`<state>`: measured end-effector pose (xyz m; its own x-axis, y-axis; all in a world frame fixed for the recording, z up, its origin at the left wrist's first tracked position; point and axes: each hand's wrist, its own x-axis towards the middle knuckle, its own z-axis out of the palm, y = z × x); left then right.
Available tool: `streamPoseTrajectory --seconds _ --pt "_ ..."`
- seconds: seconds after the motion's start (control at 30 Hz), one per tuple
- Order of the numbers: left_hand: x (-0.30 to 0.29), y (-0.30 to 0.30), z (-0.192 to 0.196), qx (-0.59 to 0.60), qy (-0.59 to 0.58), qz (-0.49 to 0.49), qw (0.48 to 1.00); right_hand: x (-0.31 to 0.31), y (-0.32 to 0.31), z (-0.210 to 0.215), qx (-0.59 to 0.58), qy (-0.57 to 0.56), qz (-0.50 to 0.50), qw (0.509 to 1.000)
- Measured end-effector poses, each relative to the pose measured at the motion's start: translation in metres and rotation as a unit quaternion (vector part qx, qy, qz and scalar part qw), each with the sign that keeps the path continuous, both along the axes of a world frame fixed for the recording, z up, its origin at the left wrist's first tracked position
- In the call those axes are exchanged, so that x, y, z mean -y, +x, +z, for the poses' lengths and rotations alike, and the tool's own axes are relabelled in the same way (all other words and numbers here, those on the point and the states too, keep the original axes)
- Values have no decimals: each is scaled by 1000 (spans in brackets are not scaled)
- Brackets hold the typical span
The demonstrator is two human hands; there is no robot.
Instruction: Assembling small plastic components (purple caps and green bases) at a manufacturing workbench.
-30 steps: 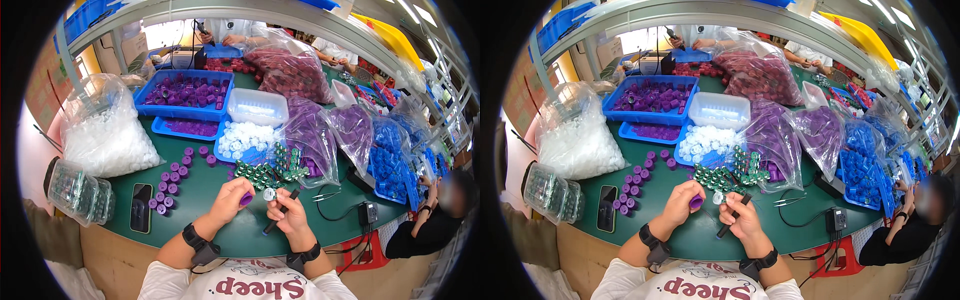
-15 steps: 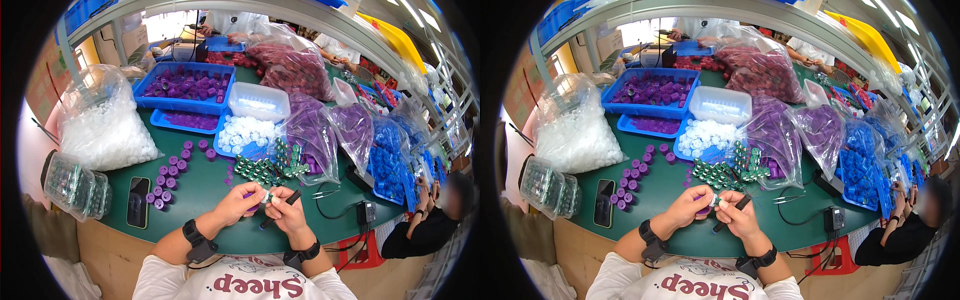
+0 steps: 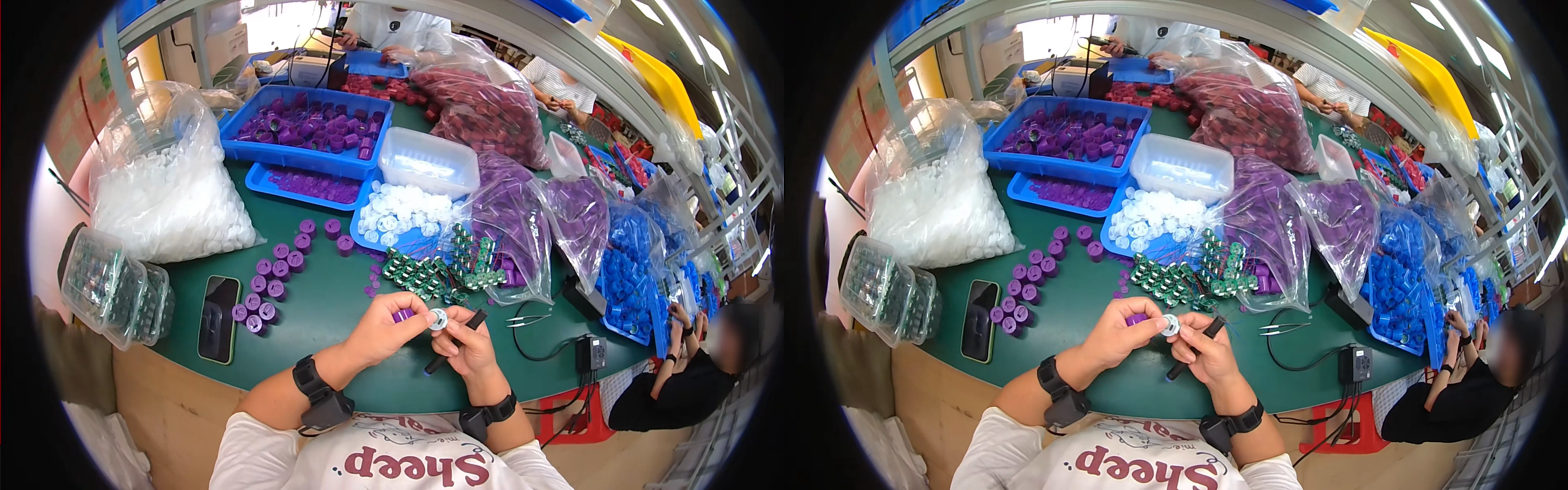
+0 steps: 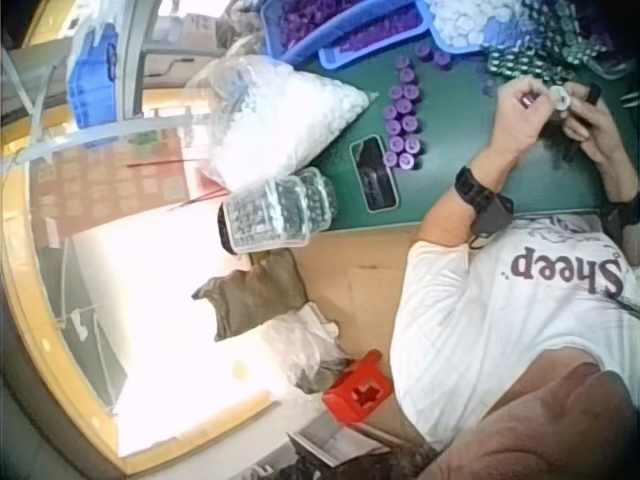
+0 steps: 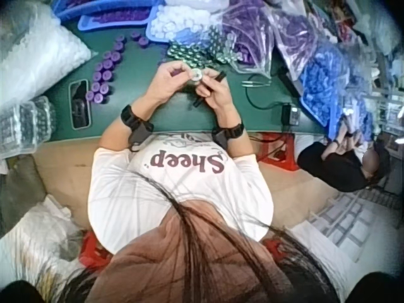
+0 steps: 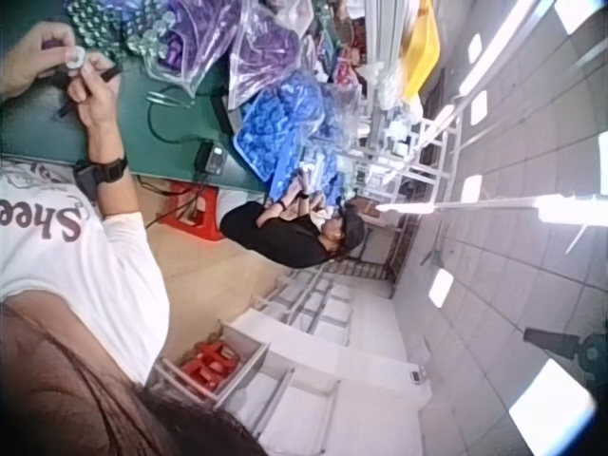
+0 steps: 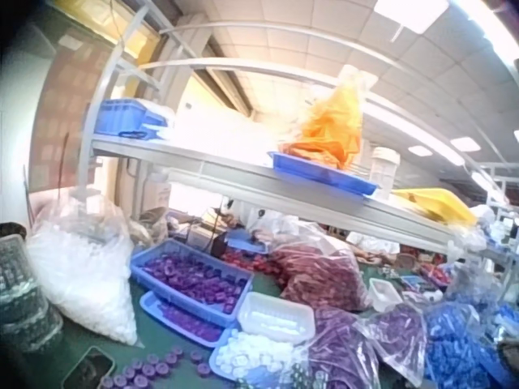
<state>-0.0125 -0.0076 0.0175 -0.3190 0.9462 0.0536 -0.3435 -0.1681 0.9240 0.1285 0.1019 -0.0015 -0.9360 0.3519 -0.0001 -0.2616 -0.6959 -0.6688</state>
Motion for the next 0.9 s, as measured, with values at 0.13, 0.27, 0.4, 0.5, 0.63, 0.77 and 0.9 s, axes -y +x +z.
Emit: streamPoseTrajectory --seconds 0.13,0.27,0.4,0.5,0.63,0.77,0.9 --pt "0 1 -2 -58 -1 34 998 2 -1 7 32 102 -72 992" --pt "1 0 -4 -92 -11 46 995 4 0 15 77 183 -107 974" --pt "0 0 -7 -96 -18 39 994 3 1 17 105 210 -111 966" --pt "-1 1 -6 -100 -24 24 994 4 2 18 116 253 -134 951" --pt "0 2 -12 -132 -15 20 991 -1 7 5 125 310 -122 935" --pt "-2 1 -10 -70 4 0 998 2 2 17 91 117 -100 984" --pt "-4 2 -19 125 -4 -70 990 0 3 8 23 -33 2 999"
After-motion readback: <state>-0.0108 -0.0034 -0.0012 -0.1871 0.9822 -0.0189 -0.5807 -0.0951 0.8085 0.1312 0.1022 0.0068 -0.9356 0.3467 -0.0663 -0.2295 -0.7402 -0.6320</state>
